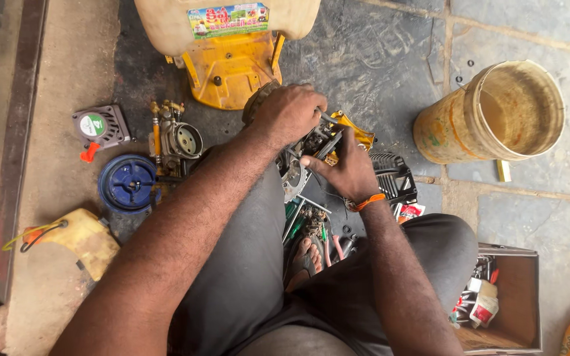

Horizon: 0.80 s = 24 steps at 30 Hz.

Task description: The person is repairing a small engine while sitting on the floor. They use a screwdriver to adjust components and manipulate wires and small parts within the engine assembly.

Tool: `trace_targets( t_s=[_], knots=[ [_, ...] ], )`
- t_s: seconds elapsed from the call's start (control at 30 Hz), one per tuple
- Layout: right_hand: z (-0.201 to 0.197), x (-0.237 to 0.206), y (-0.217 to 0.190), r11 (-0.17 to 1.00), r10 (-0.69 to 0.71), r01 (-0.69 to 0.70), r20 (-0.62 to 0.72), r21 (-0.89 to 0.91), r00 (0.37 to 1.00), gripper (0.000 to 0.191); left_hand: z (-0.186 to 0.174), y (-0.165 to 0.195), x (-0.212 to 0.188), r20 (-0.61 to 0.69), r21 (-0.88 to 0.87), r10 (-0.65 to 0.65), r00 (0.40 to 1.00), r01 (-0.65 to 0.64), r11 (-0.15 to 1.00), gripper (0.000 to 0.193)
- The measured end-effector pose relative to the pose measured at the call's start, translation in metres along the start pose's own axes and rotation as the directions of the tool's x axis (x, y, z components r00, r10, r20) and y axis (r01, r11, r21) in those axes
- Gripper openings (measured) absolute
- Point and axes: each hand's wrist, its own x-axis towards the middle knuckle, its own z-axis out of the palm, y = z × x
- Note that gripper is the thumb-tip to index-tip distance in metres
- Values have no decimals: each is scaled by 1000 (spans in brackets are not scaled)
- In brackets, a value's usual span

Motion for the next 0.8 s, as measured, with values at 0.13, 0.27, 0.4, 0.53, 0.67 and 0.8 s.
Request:
trace_targets(
  t_s=[0.13,0.27,0.4,0.53,0.67,0.8],
  knots=[
    [-6,0,-3,997,-79,77,-55,-31,995,101,-4,1,-1,-14,-26,20,1000,-20,999,11],
    [-14,-3,-4,997,-23,24,25,-72,999,102,-7,3,0,22,-12,-10,1000,10,1000,12],
    [-14,-8,-9,995,16,-15,11,-99,1000,98,-8,7,-3,14,-11,6,1000,-6,1000,14],
    [-12,-11,-10,988,-71,74,-27,133,997,103,-14,8,-2,22,37,-22,1000,21,999,15],
    [-12,-14,1,986,44,-53,57,156,997,108,-18,9,-2,88,108,-51,995,41,993,24],
    [-20,-20,23,918,84,-94,42,385,996,115,-22,8,-6,-162,169,105,981,-77,983,47]
  ],
)
